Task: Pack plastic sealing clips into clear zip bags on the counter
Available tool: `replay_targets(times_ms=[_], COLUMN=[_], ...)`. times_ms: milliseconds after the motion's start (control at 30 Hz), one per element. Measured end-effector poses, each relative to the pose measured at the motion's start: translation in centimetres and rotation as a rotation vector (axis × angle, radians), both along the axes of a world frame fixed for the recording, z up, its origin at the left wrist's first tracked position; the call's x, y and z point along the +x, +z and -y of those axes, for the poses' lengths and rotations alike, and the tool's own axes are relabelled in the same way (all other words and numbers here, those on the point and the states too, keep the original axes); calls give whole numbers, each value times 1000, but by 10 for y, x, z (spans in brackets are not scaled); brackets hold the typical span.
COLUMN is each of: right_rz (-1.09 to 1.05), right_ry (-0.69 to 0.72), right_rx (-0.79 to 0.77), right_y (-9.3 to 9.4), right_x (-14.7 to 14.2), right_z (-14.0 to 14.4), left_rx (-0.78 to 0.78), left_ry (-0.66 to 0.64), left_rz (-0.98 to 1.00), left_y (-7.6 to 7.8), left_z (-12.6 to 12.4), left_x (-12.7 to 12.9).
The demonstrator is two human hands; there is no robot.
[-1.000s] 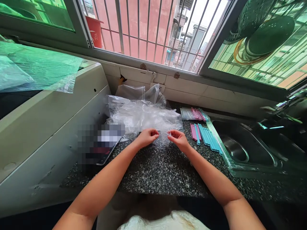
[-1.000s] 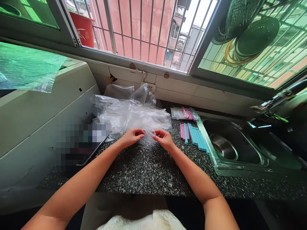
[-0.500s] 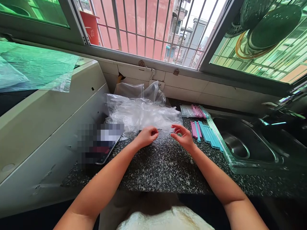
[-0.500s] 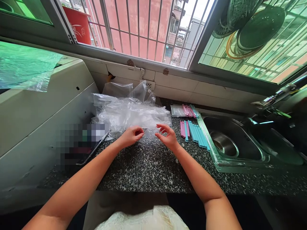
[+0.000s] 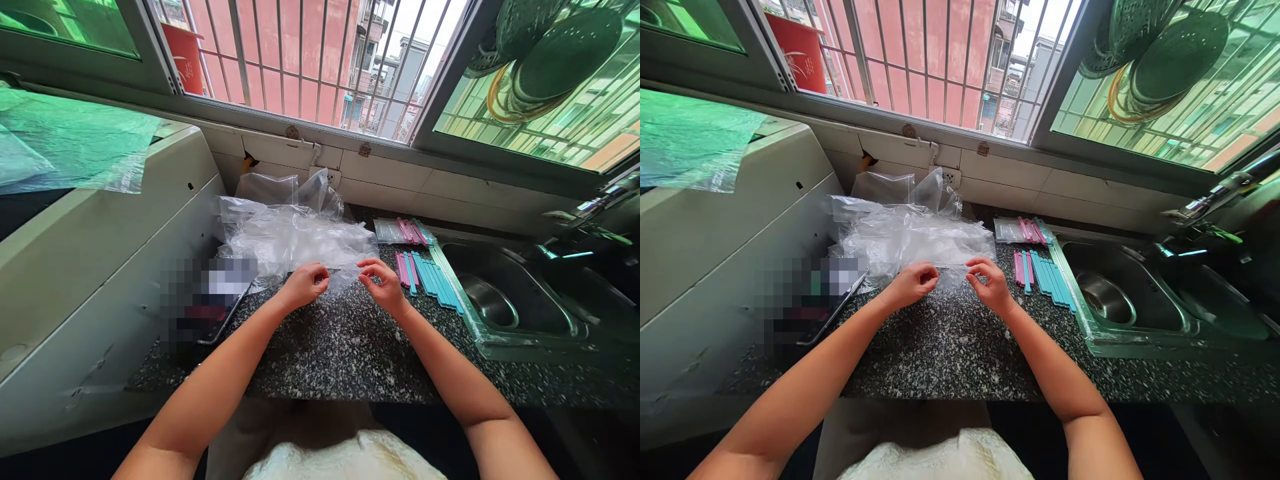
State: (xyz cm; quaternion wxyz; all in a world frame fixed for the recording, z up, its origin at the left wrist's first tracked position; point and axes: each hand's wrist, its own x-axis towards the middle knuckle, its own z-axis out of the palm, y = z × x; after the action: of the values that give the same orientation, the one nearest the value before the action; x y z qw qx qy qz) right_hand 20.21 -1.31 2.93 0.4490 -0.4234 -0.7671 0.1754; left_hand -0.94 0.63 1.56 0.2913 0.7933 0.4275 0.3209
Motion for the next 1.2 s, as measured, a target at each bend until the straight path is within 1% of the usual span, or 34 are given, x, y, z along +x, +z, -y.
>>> replay_targets(times_ms=[267, 467, 633, 833, 1000, 1100, 1200], right_rz=[-20, -7, 1, -9, -52, -71, -90], right_ry=[10, 12, 11, 14, -24, -42, -38], right_rx=[7, -2, 1, -18, -12, -2, 6], right_y=[0, 0, -1, 3, 8, 8, 6], right_x=[3, 5, 8, 5, -1, -4, -4], right_z=[-1, -2, -3, 0, 5, 5, 4], left_rx=[0, 8, 49, 169, 339, 434, 486], left_ry=[62, 67, 71, 56, 93, 110, 105], left_rz=[5, 17, 9, -44, -161, -221, -237], left_y=[2, 3, 2, -2, -5, -7, -8], left_z=[-4, -4, -4, -1, 5, 6, 5], left_x=[-4, -3, -3, 2, 7, 8, 8])
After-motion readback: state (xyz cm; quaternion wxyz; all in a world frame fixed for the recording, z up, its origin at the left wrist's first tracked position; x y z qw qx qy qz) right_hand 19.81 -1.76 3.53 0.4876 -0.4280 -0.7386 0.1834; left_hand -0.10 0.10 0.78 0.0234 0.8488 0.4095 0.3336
